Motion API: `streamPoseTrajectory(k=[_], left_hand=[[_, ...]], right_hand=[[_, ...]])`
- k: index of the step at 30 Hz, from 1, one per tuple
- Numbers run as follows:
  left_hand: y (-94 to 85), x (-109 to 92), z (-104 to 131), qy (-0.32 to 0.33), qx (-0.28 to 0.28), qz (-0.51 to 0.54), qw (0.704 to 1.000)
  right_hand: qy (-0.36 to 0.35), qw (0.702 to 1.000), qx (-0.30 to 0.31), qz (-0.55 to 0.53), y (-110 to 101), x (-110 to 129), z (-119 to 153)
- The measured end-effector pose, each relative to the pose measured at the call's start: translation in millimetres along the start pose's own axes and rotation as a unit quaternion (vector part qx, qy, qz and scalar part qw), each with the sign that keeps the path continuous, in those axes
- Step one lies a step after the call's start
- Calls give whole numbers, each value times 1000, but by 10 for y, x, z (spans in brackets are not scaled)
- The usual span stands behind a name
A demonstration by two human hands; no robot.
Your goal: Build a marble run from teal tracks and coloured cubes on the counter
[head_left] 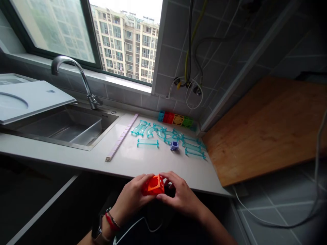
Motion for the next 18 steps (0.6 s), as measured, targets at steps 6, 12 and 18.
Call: streamPoseTrajectory(k=[6,12,18], left_hand=[[69,-267,180,97,37,-59,993],[-133,150,339,-1,31,76,997],[-189,931,709,-131,40,171,976]], right_hand=[[-16,1000,-13,22,-14,139,255],[86,977,-193,-29,-706,-552,741],[163,912,-376,-15,-1388,-1391,1338]])
Point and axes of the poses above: each hand's wrist, its own z-axis away from the middle knuckle, its own y-axis out of the palm, x = y × z, the point moved 9 cm from there along -z, towards the middle knuckle, and after that the axes turned 9 degrees about -y, right-handed, at the moved point
